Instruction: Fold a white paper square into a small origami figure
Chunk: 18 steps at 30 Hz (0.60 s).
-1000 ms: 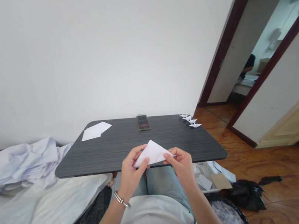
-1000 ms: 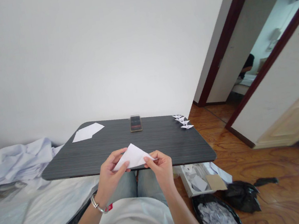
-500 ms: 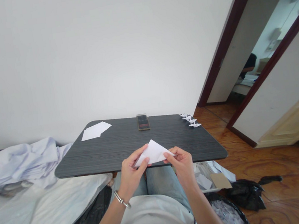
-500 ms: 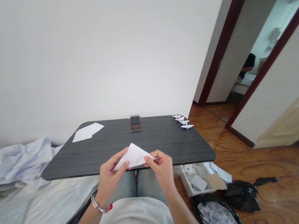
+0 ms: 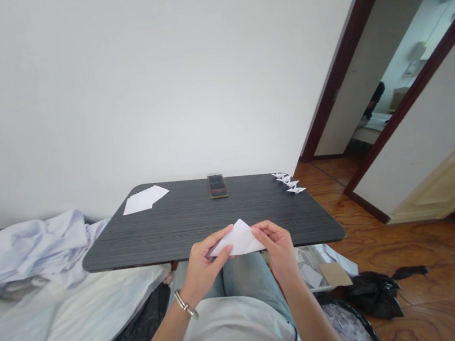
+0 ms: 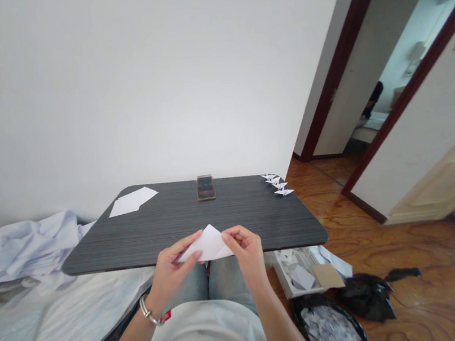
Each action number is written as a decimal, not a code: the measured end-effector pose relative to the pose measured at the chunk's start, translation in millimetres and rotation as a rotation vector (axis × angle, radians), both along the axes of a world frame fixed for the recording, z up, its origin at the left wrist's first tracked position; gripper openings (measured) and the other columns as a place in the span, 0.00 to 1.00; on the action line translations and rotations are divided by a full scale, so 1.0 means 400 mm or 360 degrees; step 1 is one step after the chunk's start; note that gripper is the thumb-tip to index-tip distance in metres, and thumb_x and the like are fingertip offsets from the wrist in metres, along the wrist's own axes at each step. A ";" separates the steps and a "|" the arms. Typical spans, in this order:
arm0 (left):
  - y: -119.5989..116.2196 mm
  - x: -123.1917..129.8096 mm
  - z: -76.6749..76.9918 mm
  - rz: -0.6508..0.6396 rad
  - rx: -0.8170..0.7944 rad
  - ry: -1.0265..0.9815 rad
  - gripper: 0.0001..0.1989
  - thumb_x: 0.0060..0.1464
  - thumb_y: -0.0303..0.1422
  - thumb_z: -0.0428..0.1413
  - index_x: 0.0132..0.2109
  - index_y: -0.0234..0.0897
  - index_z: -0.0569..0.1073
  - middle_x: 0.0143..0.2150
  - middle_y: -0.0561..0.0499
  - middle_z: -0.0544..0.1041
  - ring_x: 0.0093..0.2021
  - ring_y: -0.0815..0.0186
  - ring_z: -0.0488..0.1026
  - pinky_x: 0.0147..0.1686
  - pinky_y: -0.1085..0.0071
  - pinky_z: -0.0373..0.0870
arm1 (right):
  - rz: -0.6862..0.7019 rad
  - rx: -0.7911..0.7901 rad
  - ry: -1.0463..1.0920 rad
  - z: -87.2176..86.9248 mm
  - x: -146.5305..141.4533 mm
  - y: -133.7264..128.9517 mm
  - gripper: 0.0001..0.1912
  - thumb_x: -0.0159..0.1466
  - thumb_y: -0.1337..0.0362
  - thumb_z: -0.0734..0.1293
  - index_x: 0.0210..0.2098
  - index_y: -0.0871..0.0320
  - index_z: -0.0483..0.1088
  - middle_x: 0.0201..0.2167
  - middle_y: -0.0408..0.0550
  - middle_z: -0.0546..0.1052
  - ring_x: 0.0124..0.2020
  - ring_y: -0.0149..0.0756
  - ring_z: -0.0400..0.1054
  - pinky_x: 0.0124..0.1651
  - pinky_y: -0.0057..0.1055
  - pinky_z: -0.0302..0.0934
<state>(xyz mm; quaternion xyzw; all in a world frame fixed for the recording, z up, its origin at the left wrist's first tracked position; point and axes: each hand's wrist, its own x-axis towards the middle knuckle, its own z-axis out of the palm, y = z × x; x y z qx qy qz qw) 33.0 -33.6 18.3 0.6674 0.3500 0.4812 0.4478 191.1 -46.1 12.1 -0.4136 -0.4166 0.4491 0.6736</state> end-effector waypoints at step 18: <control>0.007 -0.005 -0.005 -0.0146 -0.0043 0.0105 0.18 0.49 0.32 0.53 0.49 0.38 0.70 0.47 0.47 0.73 0.34 0.66 0.73 0.32 0.74 0.72 | 0.0385 -0.0268 0.0491 -0.012 0.013 0.011 0.09 0.46 0.62 0.71 0.19 0.60 0.69 0.17 0.39 0.71 0.18 0.25 0.60 0.22 0.21 0.53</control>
